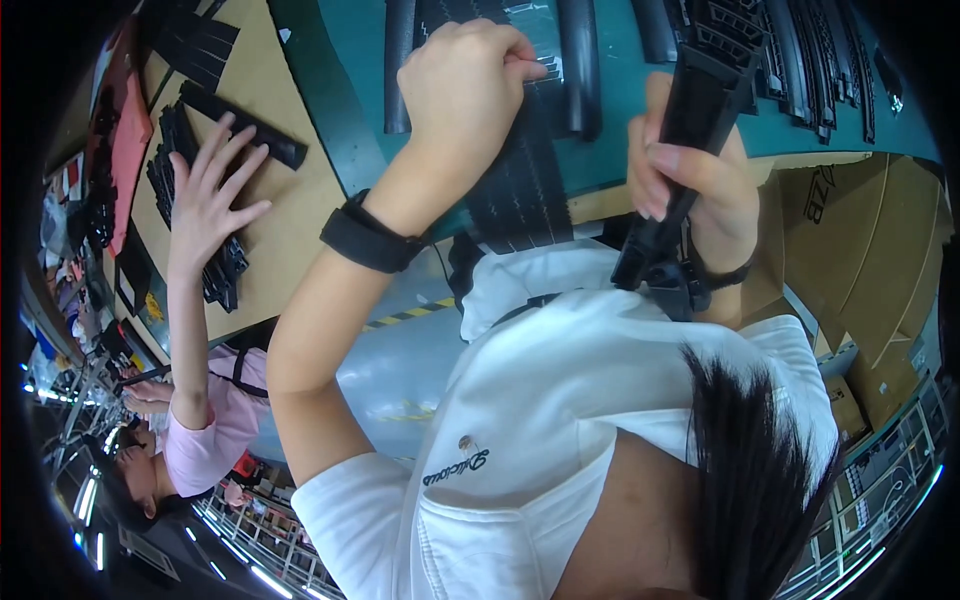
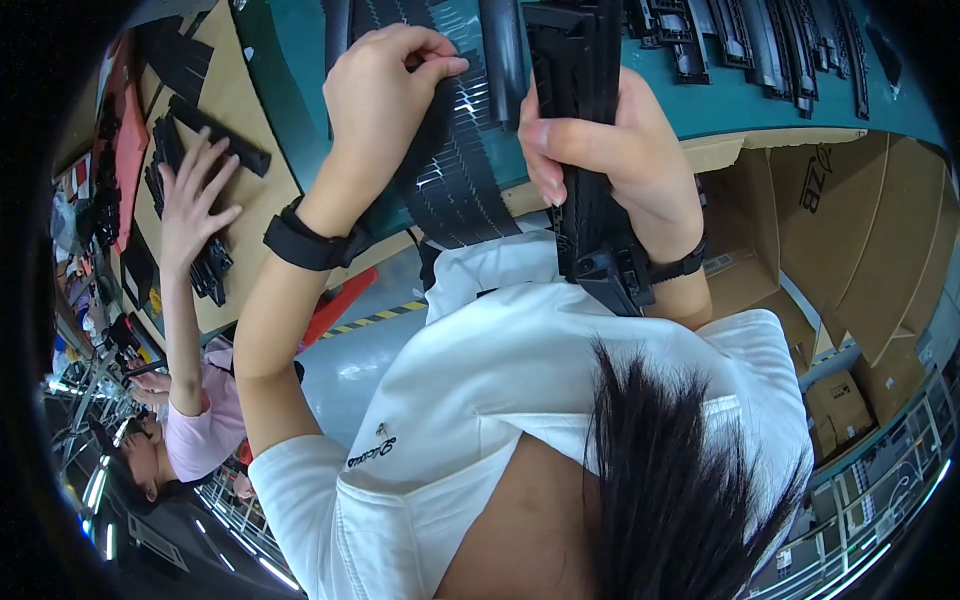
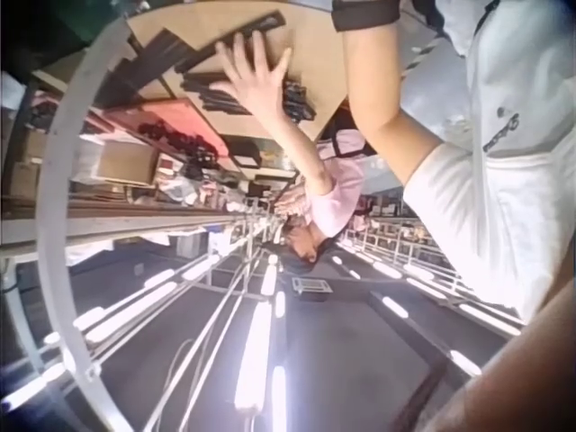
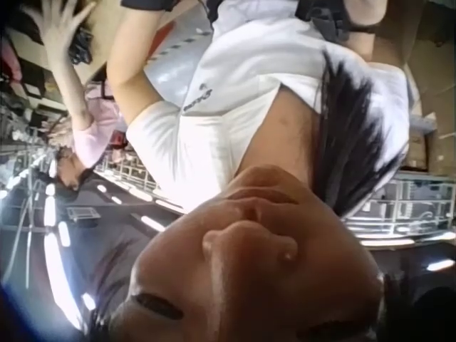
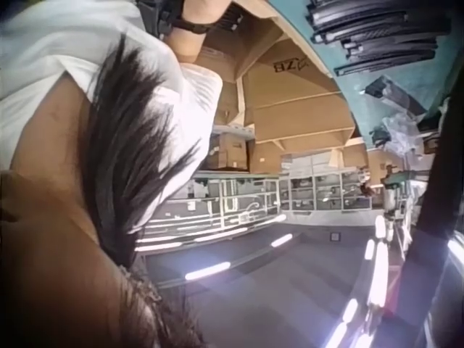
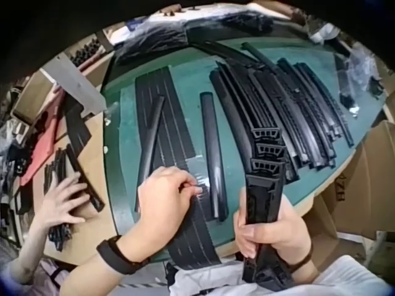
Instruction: Assembling small plastic components at a factory workbench by attaching clips.
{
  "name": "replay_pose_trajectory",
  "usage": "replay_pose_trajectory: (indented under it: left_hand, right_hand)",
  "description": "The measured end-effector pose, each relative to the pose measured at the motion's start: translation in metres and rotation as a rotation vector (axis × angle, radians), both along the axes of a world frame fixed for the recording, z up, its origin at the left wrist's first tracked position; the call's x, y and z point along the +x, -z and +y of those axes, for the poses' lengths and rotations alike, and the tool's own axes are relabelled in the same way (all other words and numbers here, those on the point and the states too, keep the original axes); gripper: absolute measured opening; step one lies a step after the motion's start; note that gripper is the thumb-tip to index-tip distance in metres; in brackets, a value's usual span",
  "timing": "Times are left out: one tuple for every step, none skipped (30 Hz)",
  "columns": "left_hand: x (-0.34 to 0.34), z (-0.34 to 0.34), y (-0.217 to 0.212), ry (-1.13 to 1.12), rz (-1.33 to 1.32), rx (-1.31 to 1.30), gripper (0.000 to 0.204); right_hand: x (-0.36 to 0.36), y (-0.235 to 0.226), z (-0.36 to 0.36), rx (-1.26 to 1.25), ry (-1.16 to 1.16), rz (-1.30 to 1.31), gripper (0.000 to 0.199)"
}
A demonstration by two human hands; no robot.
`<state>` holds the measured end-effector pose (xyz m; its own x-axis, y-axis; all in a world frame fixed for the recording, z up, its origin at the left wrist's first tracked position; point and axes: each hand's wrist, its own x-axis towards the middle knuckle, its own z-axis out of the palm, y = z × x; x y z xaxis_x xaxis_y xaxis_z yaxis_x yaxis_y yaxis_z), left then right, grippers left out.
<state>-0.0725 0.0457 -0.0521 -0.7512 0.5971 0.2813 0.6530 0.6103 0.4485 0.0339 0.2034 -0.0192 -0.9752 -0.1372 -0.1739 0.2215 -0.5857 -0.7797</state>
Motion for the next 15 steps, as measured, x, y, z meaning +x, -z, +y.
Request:
replay_pose_trajectory:
  left_hand:
    - [-0.001,0.001,0.0,-0.004,-0.014,-0.021,0.009]
    - [-0.002,0.001,-0.001,-0.008,-0.027,-0.041,0.011]
    - [-0.002,0.001,-0.001,-0.005,-0.025,-0.039,0.011]
    - [-0.003,0.001,-0.001,0.003,-0.024,-0.027,0.009]
    - [-0.003,0.001,-0.002,0.012,-0.023,-0.014,0.008]
    - [-0.004,0.0,-0.003,0.021,-0.023,-0.002,0.007]
    - [-0.007,-0.002,-0.005,0.024,-0.02,0.003,0.007]
    - [-0.012,-0.006,-0.009,0.044,-0.243,0.057,0.007]
    - [-0.015,-0.009,-0.018,0.067,-0.469,0.105,0.008]
    - [-0.017,-0.012,-0.03,0.086,-0.697,0.154,0.008]
    - [-0.02,-0.014,-0.046,0.127,-0.835,0.193,0.008]
    - [-0.022,-0.014,-0.065,0.166,-0.973,0.234,0.009]
    - [-0.024,-0.011,-0.084,0.227,-1.095,0.251,0.006]
    - [-0.023,-0.009,-0.102,0.283,-1.215,0.271,0.003]
    - [-0.024,-0.008,-0.112,0.285,-1.218,0.271,0.003]
  right_hand:
    - [0.0,0.0,0.0,0.001,0.002,0.001,0.011]
    - [0.001,-0.001,-0.001,-0.009,0.004,-0.017,0.011]
    - [0.001,-0.002,-0.003,-0.018,0.006,-0.034,0.011]
    - [0.001,-0.003,-0.003,-0.024,0.01,-0.049,0.011]
    - [0.001,-0.004,-0.003,-0.019,0.014,-0.045,0.011]
    - [0.001,-0.005,-0.003,-0.027,-0.012,-0.053,0.011]
    - [0.0,-0.006,-0.003,-0.036,-0.039,-0.062,0.011]
    - [0.0,-0.007,-0.003,-0.044,-0.067,-0.072,0.011]
    - [0.002,-0.008,-0.004,-0.044,-0.063,-0.073,0.011]
    - [0.004,-0.011,-0.005,-0.061,-0.092,-0.086,0.01]
    - [0.004,-0.013,-0.006,-0.077,-0.123,-0.095,0.009]
    - [0.004,-0.016,-0.007,-0.094,-0.156,-0.104,0.009]
    - [0.003,-0.017,-0.009,-0.093,-0.146,-0.107,0.009]
    - [0.003,-0.018,-0.01,-0.097,-0.163,-0.126,0.009]
    - [0.003,-0.019,-0.012,-0.102,-0.18,-0.143,0.009]
